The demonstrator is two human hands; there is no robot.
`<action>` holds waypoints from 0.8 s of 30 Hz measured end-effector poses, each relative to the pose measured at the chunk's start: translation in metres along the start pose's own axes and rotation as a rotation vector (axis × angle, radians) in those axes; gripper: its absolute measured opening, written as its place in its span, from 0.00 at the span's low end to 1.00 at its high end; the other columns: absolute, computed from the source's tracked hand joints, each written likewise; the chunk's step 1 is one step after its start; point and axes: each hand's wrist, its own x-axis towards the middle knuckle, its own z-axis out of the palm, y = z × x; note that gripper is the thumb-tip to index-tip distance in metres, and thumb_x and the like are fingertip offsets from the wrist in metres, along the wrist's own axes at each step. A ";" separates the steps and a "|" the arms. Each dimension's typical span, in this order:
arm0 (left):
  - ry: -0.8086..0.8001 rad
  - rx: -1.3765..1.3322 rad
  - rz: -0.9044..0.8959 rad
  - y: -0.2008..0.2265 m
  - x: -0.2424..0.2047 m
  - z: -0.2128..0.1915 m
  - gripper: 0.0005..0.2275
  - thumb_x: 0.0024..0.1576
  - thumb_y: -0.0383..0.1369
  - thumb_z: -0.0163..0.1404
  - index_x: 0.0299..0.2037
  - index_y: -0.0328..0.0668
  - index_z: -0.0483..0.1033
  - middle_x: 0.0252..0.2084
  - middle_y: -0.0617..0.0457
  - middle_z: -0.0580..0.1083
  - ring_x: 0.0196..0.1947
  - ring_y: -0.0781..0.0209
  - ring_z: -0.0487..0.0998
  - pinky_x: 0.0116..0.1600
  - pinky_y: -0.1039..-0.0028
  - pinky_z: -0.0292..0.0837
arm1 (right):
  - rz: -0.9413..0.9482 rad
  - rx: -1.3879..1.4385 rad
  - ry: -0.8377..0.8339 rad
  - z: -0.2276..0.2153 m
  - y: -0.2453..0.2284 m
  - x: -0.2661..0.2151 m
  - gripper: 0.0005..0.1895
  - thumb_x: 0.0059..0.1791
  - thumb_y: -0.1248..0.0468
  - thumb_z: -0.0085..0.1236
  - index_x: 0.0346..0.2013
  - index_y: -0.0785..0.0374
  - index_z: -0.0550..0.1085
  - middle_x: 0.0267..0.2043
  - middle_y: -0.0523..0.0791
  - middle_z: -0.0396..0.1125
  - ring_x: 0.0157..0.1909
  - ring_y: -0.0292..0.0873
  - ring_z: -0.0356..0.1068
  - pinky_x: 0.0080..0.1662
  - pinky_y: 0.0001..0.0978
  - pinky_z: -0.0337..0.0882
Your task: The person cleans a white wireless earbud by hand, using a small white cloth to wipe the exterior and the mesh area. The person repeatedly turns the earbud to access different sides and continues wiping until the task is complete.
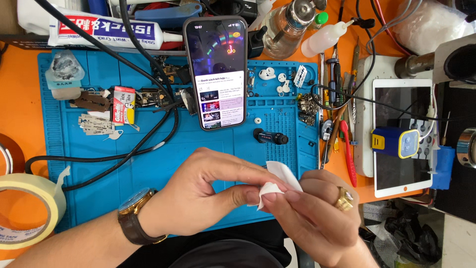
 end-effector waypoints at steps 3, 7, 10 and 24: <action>-0.012 -0.005 -0.021 0.006 0.000 0.002 0.10 0.67 0.39 0.52 0.53 0.52 0.83 0.53 0.54 0.86 0.54 0.61 0.91 0.55 0.77 0.87 | 0.097 0.035 -0.121 -0.019 -0.010 -0.002 0.19 0.49 0.75 0.77 0.50 0.60 0.77 0.47 0.45 0.65 0.36 0.44 0.68 0.41 0.40 0.78; -0.038 -0.126 -0.074 0.006 0.000 0.003 0.11 0.69 0.41 0.50 0.52 0.52 0.84 0.53 0.54 0.86 0.55 0.63 0.90 0.56 0.78 0.86 | 0.111 0.026 -0.207 -0.028 -0.013 -0.011 0.27 0.51 0.72 0.76 0.59 0.57 0.70 0.48 0.48 0.66 0.42 0.50 0.74 0.48 0.42 0.84; -0.038 -0.309 -0.086 -0.001 -0.001 0.004 0.12 0.68 0.40 0.52 0.52 0.45 0.83 0.54 0.48 0.85 0.61 0.53 0.88 0.64 0.70 0.88 | -0.020 -0.040 -0.245 -0.029 -0.009 -0.004 0.23 0.53 0.72 0.76 0.58 0.60 0.72 0.54 0.44 0.61 0.43 0.47 0.72 0.49 0.48 0.84; -0.038 -0.401 -0.062 0.000 0.002 0.003 0.09 0.68 0.35 0.54 0.55 0.46 0.82 0.61 0.43 0.81 0.66 0.51 0.84 0.76 0.64 0.81 | 0.434 0.247 0.067 0.010 -0.020 -0.010 0.19 0.48 0.72 0.75 0.48 0.57 0.75 0.41 0.43 0.68 0.29 0.41 0.67 0.36 0.34 0.68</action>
